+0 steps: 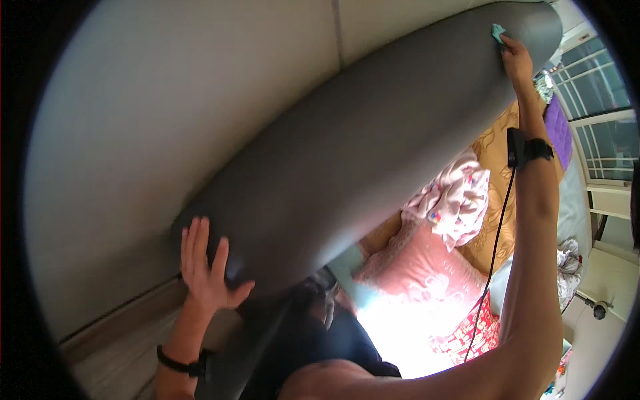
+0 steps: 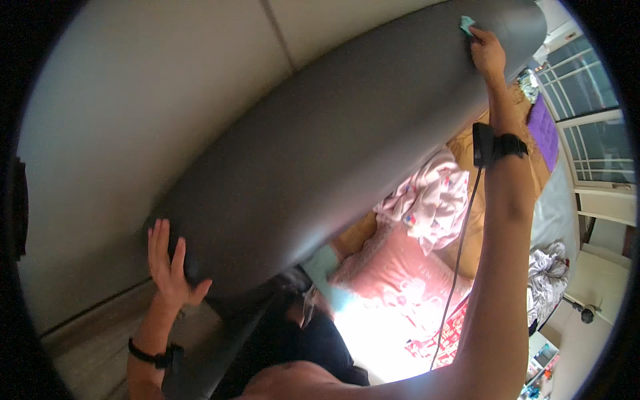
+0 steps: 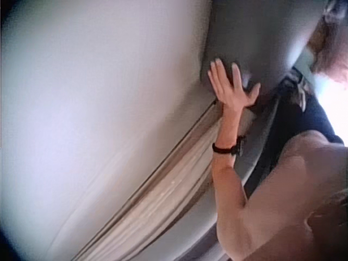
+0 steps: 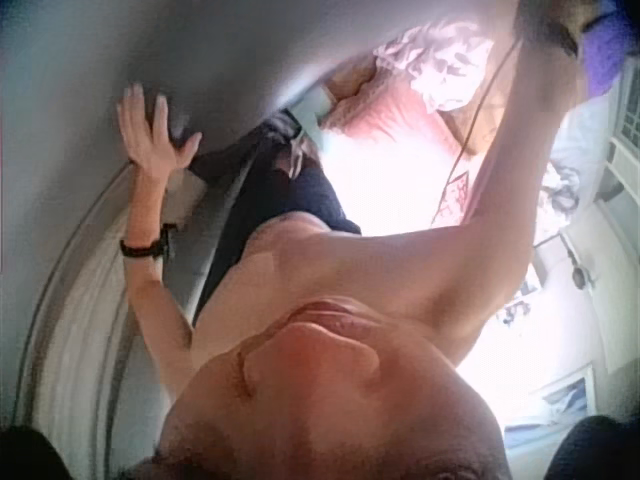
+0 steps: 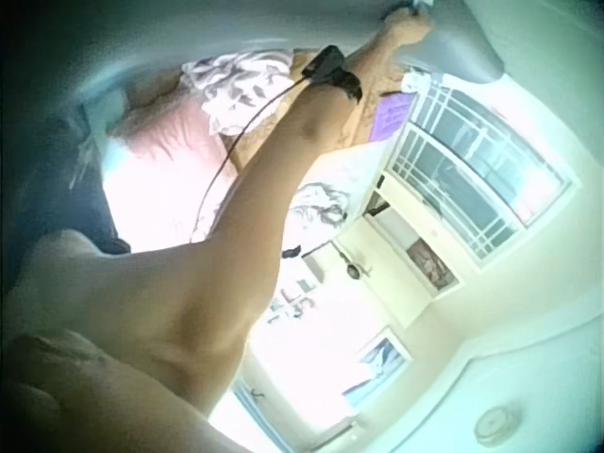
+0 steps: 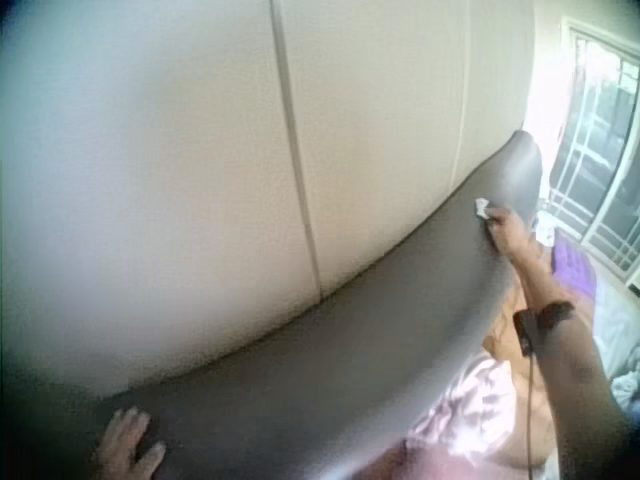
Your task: Wiping various surfaces in a bedroom including a door frame and a headboard.
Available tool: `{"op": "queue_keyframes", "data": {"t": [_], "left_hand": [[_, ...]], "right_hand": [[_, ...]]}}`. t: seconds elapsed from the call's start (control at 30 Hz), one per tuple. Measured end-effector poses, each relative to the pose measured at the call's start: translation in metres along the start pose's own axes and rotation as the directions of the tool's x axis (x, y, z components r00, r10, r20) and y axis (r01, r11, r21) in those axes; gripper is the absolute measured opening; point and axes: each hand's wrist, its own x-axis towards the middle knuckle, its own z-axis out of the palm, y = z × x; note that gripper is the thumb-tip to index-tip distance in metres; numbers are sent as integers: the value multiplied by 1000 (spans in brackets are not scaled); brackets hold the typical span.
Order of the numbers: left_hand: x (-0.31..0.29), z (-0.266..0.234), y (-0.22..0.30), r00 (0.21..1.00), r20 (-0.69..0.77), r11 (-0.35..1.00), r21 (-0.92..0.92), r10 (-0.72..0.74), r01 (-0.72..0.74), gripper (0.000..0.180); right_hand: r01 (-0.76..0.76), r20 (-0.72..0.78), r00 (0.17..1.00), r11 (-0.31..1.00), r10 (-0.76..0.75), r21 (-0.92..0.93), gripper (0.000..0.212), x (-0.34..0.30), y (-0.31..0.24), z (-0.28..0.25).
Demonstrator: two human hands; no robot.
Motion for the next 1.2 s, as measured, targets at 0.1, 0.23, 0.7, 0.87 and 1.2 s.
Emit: {"op": "queue_keyframes", "data": {"t": [0.1,0.23,0.7,0.87,1.2], "left_hand": [[5,-6,-1,999,44,1000,26,-8,7,81],[-1,6,-4,993,-117,999,-30,25,-29,84],[2,7,5,938,-298,965,-239,-180,110,85],[1,-1,3,940,-261,970,-162,-217,179,83],[17,6,4,937,-235,964,-114,-260,239,84]], "right_hand": [[197,60,979,980,-197,7,38,-84,-115,7],[321,25,947,946,-322,40,19,-226,-281,-9],[92,-240,971,903,13,419,24,-191,-233,-66],[-60,-235,971,996,41,-73,38,18,-65,-71],[25,236,972,991,7,-133,38,16,-85,8]]}}
